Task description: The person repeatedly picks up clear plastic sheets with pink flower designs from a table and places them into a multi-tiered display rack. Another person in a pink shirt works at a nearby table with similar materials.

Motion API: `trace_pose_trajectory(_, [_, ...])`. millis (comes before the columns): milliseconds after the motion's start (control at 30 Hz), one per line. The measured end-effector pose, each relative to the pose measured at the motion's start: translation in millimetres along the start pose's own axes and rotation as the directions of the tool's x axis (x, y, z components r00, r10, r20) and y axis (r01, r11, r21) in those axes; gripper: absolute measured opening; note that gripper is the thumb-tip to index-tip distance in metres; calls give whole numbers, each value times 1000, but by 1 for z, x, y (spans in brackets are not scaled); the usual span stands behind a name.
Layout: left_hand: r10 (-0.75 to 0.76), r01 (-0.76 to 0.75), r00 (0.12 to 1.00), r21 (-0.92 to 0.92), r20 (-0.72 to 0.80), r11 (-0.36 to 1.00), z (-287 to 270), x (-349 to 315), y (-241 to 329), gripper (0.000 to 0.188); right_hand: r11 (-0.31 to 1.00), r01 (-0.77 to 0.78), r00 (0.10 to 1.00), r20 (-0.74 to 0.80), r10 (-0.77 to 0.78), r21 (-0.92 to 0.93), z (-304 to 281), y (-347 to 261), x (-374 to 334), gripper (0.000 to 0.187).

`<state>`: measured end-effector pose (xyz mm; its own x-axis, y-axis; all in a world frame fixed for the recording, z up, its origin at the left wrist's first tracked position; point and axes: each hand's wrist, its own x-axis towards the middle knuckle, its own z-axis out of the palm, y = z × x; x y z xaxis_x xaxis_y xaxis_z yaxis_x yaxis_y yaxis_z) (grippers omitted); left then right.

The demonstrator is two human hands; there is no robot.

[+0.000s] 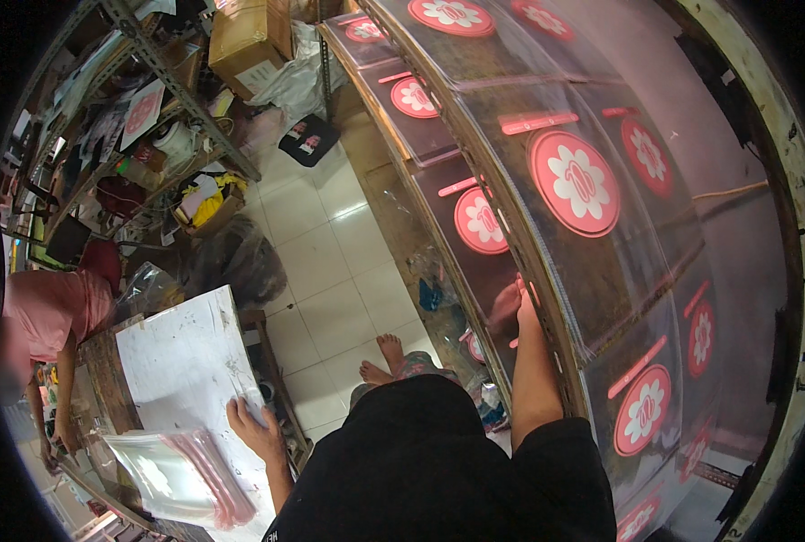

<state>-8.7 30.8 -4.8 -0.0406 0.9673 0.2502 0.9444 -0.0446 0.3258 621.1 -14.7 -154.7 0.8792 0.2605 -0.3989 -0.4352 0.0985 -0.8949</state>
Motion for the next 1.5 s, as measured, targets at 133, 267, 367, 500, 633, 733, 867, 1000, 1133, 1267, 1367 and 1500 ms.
trace_pose_trajectory(133, [13,-13,1000,-14,-4,1000,4,-2,-6,49,998,50,998,-44,-52,-43,-33,17,29,38])
trace_pose_trajectory(267, [-9,9,1000,10,-2,1000,8,-6,-10,48,937,108,984,-100,-149,-332,-29,8,18,34])
trace_pose_trajectory(367, [-9,9,1000,16,2,1000,9,-6,-12,48,723,152,951,-99,-292,-674,-19,-8,-8,31])
trace_pose_trajectory(500, [3,-3,1000,12,-2,1000,8,-4,-11,48,365,211,896,30,-443,-907,9,-36,-58,28])
trace_pose_trajectory(633, [-6,6,1000,5,0,1000,8,-4,-11,48,233,306,876,178,-448,-923,28,-47,-88,27])
trace_pose_trajectory(733, [-2,2,1000,5,-15,1000,10,-6,-14,48,290,357,885,222,-408,-888,21,-33,-79,28])
trace_pose_trajectory(867, [14,-14,999,-6,-34,1000,10,-9,-17,48,348,559,796,370,-480,-753,29,-23,-99,29])
trace_pose_trajectory(1000, [12,-14,999,-44,-53,999,11,-7,-15,47,146,832,514,644,-567,-536,51,-4,-155,30])
trace_pose_trajectory(1133, [6,-11,999,-102,-50,995,6,-7,-13,45,343,865,461,850,-253,-367,67,23,-238,31])
trace_pose_trajectory(1267, [-58,16,991,-330,-118,944,6,-10,-18,45,485,822,320,946,43,-300,45,77,-291,29])
trace_pose_trajectory(1367, [-96,36,990,-480,-101,877,-21,-15,-13,38,521,788,223,941,255,-328,21,91,-325,27])
trace_pose_trajectory(1500, [-99,42,994,-669,-47,742,-67,-56,-24,33,341,841,216,839,499,-419,-28,112,-334,31])
